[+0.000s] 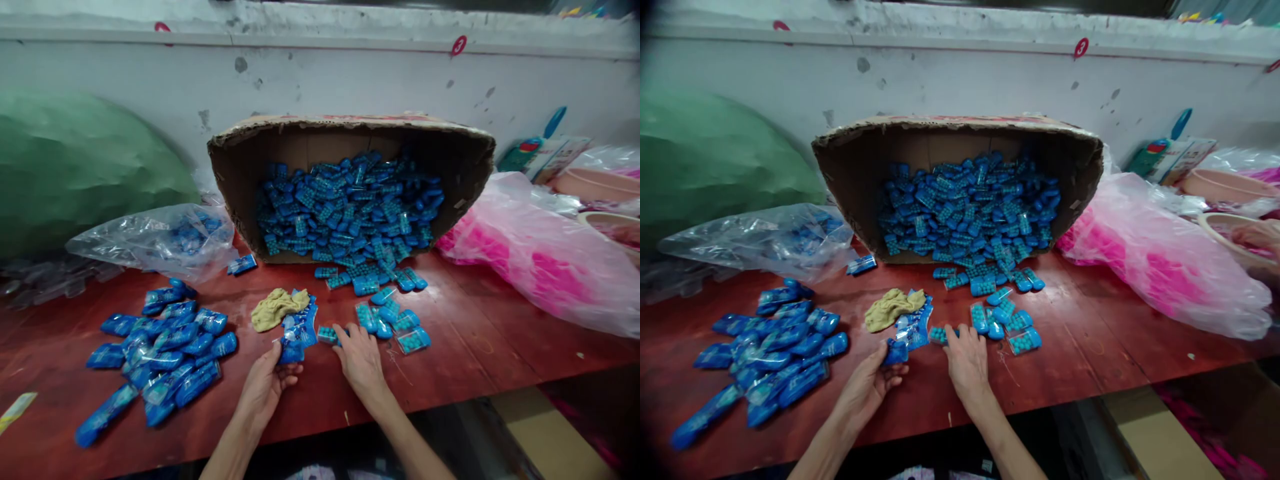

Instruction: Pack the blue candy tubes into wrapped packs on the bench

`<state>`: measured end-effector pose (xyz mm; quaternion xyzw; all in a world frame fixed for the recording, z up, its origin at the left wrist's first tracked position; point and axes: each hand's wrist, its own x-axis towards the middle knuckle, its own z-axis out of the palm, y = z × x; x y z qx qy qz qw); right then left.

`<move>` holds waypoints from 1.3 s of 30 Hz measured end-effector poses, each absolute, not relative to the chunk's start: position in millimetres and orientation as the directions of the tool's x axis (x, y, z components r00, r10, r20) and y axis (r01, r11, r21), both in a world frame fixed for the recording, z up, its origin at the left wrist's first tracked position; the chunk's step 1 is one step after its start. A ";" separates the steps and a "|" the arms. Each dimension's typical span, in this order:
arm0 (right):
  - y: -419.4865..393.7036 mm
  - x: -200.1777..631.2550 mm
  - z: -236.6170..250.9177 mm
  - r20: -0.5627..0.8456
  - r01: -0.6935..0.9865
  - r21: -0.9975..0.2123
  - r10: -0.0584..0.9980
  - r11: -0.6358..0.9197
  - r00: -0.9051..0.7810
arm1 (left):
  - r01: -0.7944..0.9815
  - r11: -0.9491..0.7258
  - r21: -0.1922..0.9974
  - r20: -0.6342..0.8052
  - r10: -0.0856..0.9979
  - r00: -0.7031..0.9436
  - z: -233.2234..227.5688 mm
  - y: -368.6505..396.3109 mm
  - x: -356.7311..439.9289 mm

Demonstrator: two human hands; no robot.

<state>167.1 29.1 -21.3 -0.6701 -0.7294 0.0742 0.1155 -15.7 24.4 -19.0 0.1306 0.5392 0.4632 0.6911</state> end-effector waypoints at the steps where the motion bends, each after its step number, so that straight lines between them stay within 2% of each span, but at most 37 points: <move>1: 30.4 168.2 -22.9 0.052 0.959 -0.268 0.995 0.096 -0.085 | -0.490 0.550 0.677 -0.637 0.771 -0.014 -19.7 24.4 -15.4; 7: 30.0 167.2 -19.2 0.038 0.946 -0.256 0.979 0.201 -0.198 | -0.432 0.577 0.693 -0.673 0.733 -0.099 -18.1 25.5 -14.3; 10: 25.5 163.3 -16.9 0.073 0.904 -0.303 0.953 0.301 -0.293 | -0.419 0.562 0.714 -0.654 0.749 -0.109 -16.2 27.1 -15.4; 15: 28.2 154.7 -24.4 0.131 0.916 -0.307 0.965 0.259 -0.229 | -0.424 0.601 0.677 -0.679 0.732 -0.046 -17.2 28.8 -19.1; 17: 32.7 154.8 -28.0 0.145 0.903 -0.320 0.957 0.286 -0.251 | -0.419 0.615 0.668 -0.690 0.722 -0.039 -16.9 29.1 -20.4; 19: 37.3 157.8 -29.7 0.169 0.865 -0.372 0.941 0.338 -0.295 | -0.419 0.627 0.657 -0.703 0.710 -0.039 -15.6 29.2 -21.1; 21: 40.7 162.3 -29.0 0.191 0.797 -0.485 0.933 0.359 -0.304 | -0.426 0.635 0.644 -0.714 0.699 -0.038 -14.2 28.9 -21.0; 24: 40.4 167.0 -24.8 0.173 0.597 -0.762 0.967 0.251 -0.186 | -0.458 0.623 0.634 -0.718 0.694 -0.049 -13.8 28.3 -20.1; 27: 33.8 164.8 -19.0 -0.001 0.263 -0.965 0.998 0.017 -0.070 | -0.495 0.600 0.628 -0.713 0.698 -0.058 -16.1 28.4 -18.9; 30: 26.7 156.9 -14.9 -0.157 0.006 -0.988 0.984 -0.157 -0.081 | -0.510 0.586 0.629 -0.699 0.714 -0.043 -18.0 29.6 -17.0; 32: 24.3 151.4 -13.7 -0.192 -0.070 -0.978 0.978 -0.197 -0.081 | -0.515 0.570 0.640 -0.682 0.731 -0.038 -17.4 30.2 -15.3; 35: 23.0 146.5 -13.5 -0.202 -0.085 -0.974 0.976 -0.208 -0.078 | -0.521 0.542 0.659 -0.658 0.751 -0.050 -14.4 30.1 -13.0; 39: 20.5 147.0 -12.0 -0.168 -0.007 -0.986 0.984 -0.169 -0.061 | -0.525 0.512 0.680 -0.636 0.768 -0.074 -11.0 29.1 -12.6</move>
